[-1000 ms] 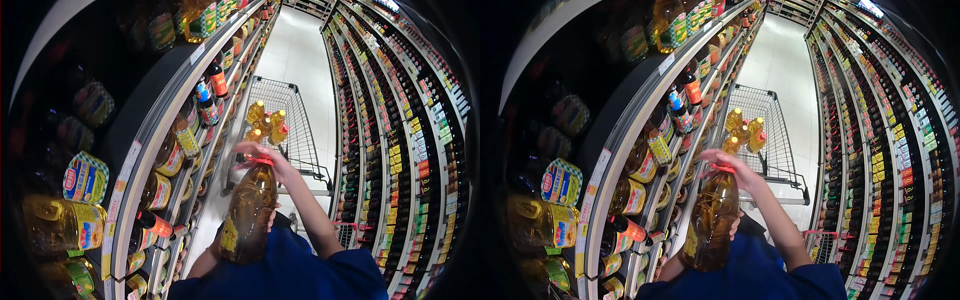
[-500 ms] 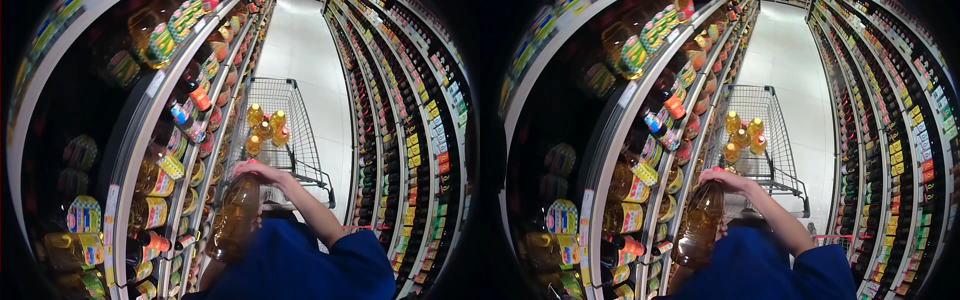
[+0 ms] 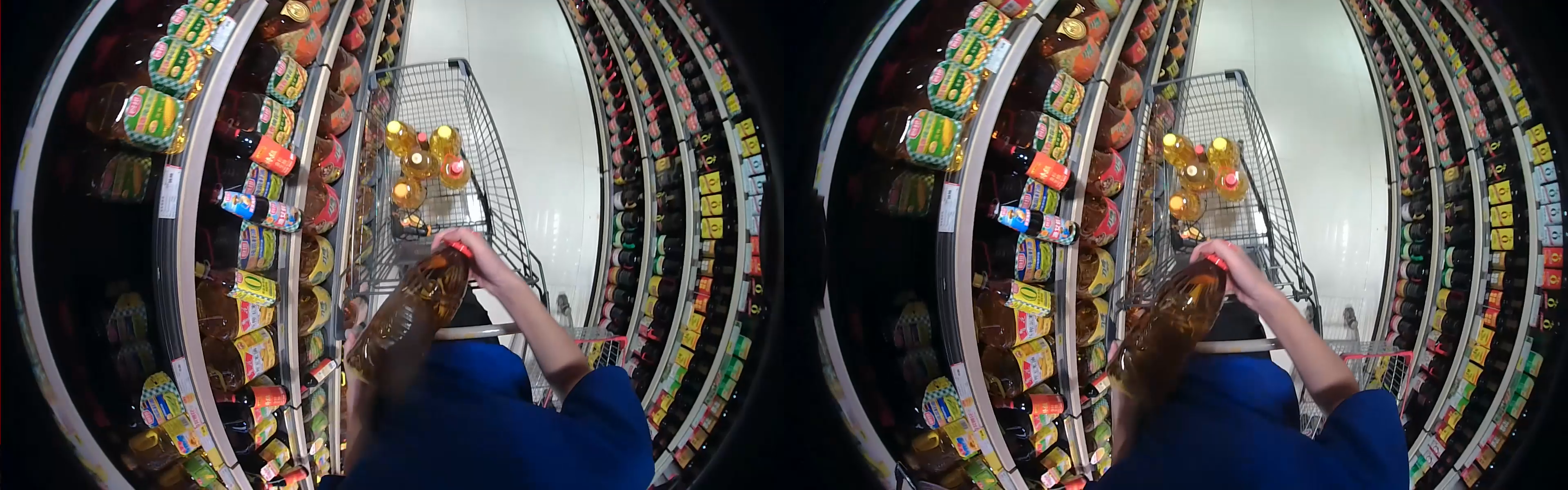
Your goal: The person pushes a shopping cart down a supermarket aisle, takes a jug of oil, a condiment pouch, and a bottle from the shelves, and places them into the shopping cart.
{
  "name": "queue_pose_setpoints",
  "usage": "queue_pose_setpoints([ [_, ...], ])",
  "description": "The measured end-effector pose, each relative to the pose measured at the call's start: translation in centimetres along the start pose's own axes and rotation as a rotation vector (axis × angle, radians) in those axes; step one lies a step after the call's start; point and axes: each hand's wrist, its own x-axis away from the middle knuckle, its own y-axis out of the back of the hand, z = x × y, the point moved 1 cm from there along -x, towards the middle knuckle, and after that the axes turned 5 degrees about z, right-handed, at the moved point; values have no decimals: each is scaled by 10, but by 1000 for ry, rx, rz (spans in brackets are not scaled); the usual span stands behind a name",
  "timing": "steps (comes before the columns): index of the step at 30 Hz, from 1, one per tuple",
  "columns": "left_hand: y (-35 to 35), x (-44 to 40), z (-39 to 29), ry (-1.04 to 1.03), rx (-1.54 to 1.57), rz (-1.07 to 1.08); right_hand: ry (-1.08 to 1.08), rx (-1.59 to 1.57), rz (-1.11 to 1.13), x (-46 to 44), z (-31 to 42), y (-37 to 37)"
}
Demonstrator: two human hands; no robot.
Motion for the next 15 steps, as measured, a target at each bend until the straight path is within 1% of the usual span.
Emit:
queue_pose_setpoints([
  [2,2,-12,1,-47,111,-13,0,38,23,-6,5,25],
  [3,0,-18,2,-60,135,-18,1,47,-20,-5,13,24],
  [4,-2,-24,1,-62,143,-22,-39,29,-19,-7,17,30],
  [6,-6,-36,2,-60,156,-23,-41,86,-14,-12,23,44],
  [7,-8,-40,1,-59,158,-24,-86,114,20,-11,29,50],
  [10,-13,-49,-1,-49,149,-32,-86,190,-11,-13,38,58],
  [11,-15,-52,-2,-48,150,-33,-118,279,3,-8,53,57],
  [14,-18,-59,-5,-55,140,-41,-143,476,6,-11,69,66],
  [15,-19,-61,-7,-56,143,-44,-7,468,59,-17,63,70],
])
